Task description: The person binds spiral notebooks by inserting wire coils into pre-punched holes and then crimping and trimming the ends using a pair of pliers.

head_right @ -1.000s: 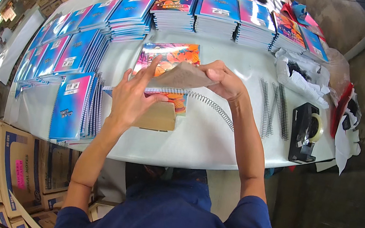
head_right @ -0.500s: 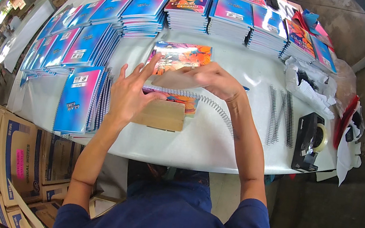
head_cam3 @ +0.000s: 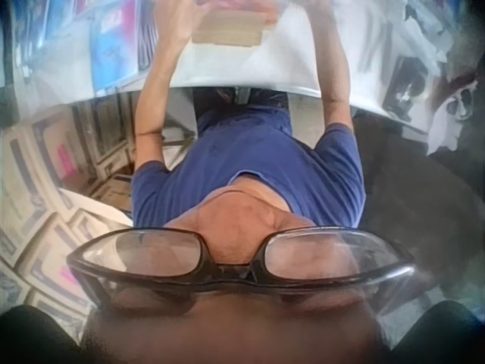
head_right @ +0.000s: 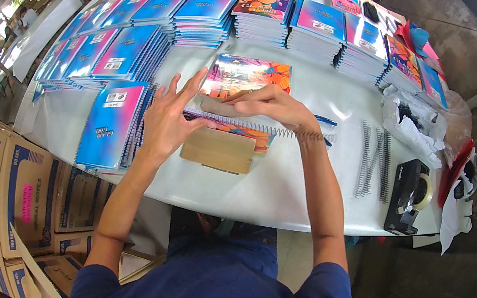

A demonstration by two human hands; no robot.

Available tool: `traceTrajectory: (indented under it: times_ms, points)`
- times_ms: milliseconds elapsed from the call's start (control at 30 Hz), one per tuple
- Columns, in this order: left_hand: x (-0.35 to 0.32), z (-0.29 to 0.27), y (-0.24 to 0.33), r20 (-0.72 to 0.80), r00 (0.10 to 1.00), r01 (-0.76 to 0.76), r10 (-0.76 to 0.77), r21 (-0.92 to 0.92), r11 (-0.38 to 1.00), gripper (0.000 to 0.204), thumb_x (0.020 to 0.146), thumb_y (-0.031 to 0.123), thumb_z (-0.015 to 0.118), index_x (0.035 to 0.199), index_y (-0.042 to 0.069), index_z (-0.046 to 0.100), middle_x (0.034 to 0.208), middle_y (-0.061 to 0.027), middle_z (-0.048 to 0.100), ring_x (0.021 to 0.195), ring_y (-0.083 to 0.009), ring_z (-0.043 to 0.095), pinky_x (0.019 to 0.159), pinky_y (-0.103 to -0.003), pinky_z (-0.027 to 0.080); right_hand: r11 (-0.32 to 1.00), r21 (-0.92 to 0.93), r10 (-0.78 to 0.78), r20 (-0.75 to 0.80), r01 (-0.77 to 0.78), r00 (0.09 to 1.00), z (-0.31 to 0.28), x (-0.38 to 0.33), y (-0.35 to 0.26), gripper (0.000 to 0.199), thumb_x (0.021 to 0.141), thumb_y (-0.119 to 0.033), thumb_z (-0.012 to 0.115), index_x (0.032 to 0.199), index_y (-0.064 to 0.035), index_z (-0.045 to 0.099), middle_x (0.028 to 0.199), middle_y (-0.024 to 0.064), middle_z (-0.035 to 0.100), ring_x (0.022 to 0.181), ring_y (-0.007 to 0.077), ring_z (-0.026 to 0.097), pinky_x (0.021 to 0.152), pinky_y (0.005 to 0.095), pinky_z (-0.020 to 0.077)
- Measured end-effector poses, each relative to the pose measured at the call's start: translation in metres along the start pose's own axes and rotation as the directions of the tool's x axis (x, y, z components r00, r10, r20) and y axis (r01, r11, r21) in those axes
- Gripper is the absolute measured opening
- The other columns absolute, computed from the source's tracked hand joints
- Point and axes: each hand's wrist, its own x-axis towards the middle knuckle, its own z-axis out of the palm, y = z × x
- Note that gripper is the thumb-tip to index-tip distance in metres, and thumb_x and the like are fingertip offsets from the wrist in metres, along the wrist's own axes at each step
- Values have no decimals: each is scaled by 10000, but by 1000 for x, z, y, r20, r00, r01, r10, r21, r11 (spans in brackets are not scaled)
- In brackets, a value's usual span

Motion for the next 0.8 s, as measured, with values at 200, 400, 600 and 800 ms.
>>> traceTrajectory:
  times_ms: [200, 400, 600, 800]
  points:
    - [-5, 3, -10, -93, 988, 95, -124, -264, 960, 1091, 557, 261, 863, 1482, 225, 287, 1439, -112, 445, 1305, -432, 402, 999, -398, 446, 999, -6, -49, 21, 49, 999, 9, 10, -13, 352, 853, -221, 664, 1058, 64, 686, 1102, 189, 664, 1134, 254, 567, 969, 376, 421]
    - [-11, 19, -23, -111, 955, 126, -275, -687, 715, 1153, 551, 118, 880, 1500, 147, 225, 1465, -200, 381, 1314, -361, 429, 1024, -370, 435, 933, 361, 12, -23, -3, 1000, 10, 11, -8, 366, 815, -285, 709, 960, 51, 712, 1098, 177, 669, 1118, 262, 581, 957, 373, 436]
    - [-18, 27, -30, 36, 905, 248, -423, -854, 458, 1163, 589, 63, 862, 1518, 161, 169, 1458, -236, 373, 1296, -319, 446, 1043, -380, 422, 897, 439, -44, -11, 45, 999, 21, 24, -12, 352, 844, -274, 701, 1053, 9, 707, 1128, 134, 673, 1064, 221, 617, 934, 340, 462]
    - [-22, 33, -35, 29, 896, 199, -444, -919, 340, 1143, 612, 41, 848, 1520, 176, 167, 1481, -223, 341, 1301, -316, 437, 1018, -384, 449, 949, 316, 13, -4, -11, 1000, 17, 31, -6, 409, 837, -322, 708, 1074, 12, 699, 1100, 126, 683, 1023, 196, 613, 908, 326, 458]
